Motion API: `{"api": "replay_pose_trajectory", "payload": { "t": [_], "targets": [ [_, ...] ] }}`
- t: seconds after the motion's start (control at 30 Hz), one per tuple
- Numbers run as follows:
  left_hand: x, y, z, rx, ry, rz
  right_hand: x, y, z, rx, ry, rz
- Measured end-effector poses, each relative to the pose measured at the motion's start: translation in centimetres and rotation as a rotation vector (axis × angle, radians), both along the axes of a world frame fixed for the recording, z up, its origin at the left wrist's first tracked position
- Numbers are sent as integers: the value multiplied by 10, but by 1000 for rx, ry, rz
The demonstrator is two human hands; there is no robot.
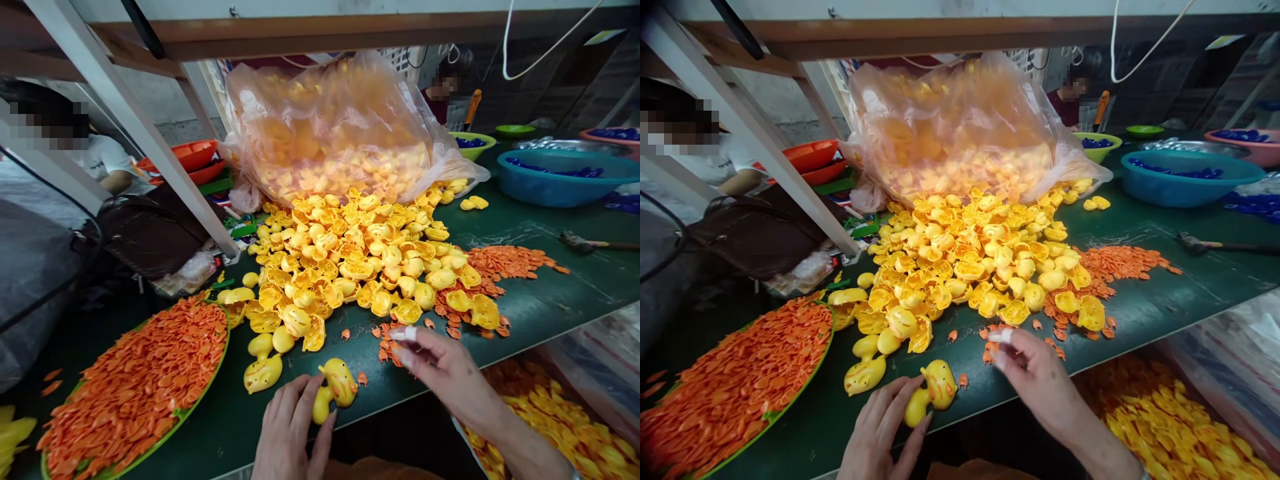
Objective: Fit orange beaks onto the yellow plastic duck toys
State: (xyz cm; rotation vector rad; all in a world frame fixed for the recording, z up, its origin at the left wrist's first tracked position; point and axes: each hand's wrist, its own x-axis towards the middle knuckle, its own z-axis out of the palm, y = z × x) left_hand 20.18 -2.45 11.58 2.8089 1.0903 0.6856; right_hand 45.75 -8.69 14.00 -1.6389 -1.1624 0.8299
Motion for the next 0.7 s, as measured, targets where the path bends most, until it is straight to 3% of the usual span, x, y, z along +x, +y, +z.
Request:
{"api": "replay_pose_trajectory", "payload": {
  "t": [0.1,0.17,0.3,0.43,0.57,0.7],
  "targets": [
    [4,-2,1,-16,15,-13,-33,0,-2,-73,218,164],
    [2,-1,2,-9,21,-19,-47,1,-8,-118,269,190],
    [-6,0,3,-7,21,20,-55,7,-20,-149,140,105],
    [-7,-5,4,-51,6,28,-53,13,-25,-15,-53,3],
    [2,-11,-2,-72,-39,123,-55,14,-26,12,30,-10],
    [6,-10,-10,-58,3,86,-57,11,-27,-25,111,31]
  ]
}}
